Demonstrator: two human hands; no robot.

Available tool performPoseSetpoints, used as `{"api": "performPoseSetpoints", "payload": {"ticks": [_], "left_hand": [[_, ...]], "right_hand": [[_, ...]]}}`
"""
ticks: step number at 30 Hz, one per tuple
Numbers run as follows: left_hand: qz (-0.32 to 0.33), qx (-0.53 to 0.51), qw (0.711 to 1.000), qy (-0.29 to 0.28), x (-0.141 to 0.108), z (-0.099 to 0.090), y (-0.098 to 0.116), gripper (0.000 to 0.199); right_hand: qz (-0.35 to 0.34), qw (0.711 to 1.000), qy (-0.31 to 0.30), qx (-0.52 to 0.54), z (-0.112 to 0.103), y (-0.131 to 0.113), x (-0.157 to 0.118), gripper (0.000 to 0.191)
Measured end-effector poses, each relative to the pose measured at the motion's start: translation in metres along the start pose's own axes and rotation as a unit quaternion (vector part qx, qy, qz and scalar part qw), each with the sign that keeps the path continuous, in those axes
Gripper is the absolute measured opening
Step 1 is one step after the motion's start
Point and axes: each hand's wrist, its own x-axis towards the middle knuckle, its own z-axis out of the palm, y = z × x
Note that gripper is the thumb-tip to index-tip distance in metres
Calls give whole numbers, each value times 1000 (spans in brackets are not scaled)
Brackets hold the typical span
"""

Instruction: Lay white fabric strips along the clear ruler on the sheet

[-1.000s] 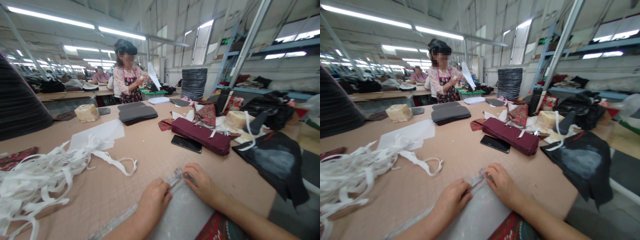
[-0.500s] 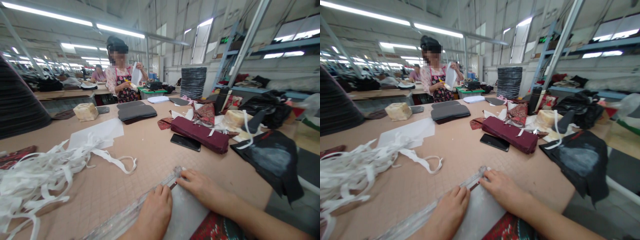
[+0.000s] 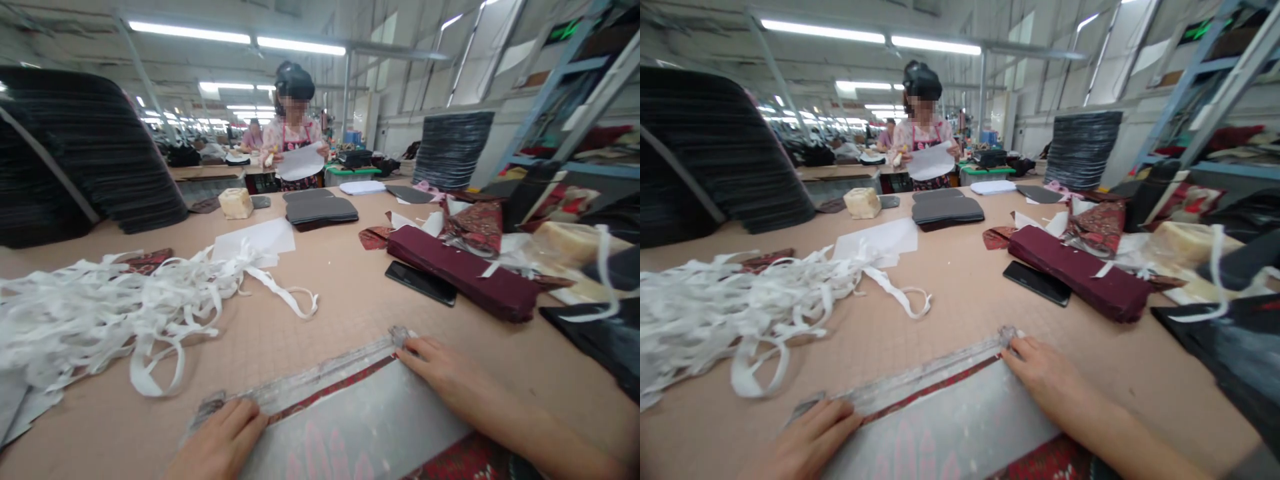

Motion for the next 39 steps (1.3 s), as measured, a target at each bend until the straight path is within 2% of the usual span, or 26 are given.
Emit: {"api": "performPoseSetpoints", "payload": {"ticks": [3,6,10,14,20,25,27,30,32,35,39], "left_hand": [[-59,-42,997,-24,-3,-1,-1,35],[-88,-58,994,-37,4,2,4,22],[-114,-65,991,-24,15,6,13,16],[-144,-64,988,-9,24,13,18,6],[-154,-47,987,17,27,24,16,14],[-166,-99,981,1,30,17,17,7],[-164,-123,979,-1,34,15,18,2],[-148,-137,979,3,40,18,20,6],[-128,-128,983,12,40,22,21,6],[-67,-66,995,29,37,25,21,18],[4,13,1000,-11,30,18,20,20]], "right_hand": [[-2,1000,-27,10,-6,-12,21,28],[-48,993,-44,101,-12,-44,51,22],[-101,976,-37,188,-10,-93,85,12],[-95,980,-7,174,3,-115,102,6],[-151,982,46,108,25,-100,98,13],[-97,976,-10,194,15,-84,91,13],[-81,969,-25,232,9,-86,91,13],[-85,967,-25,240,10,-94,95,12],[-106,970,-13,219,15,-99,96,10],[-173,971,17,165,23,-100,93,9],[-246,960,47,125,15,-90,83,19]]}}
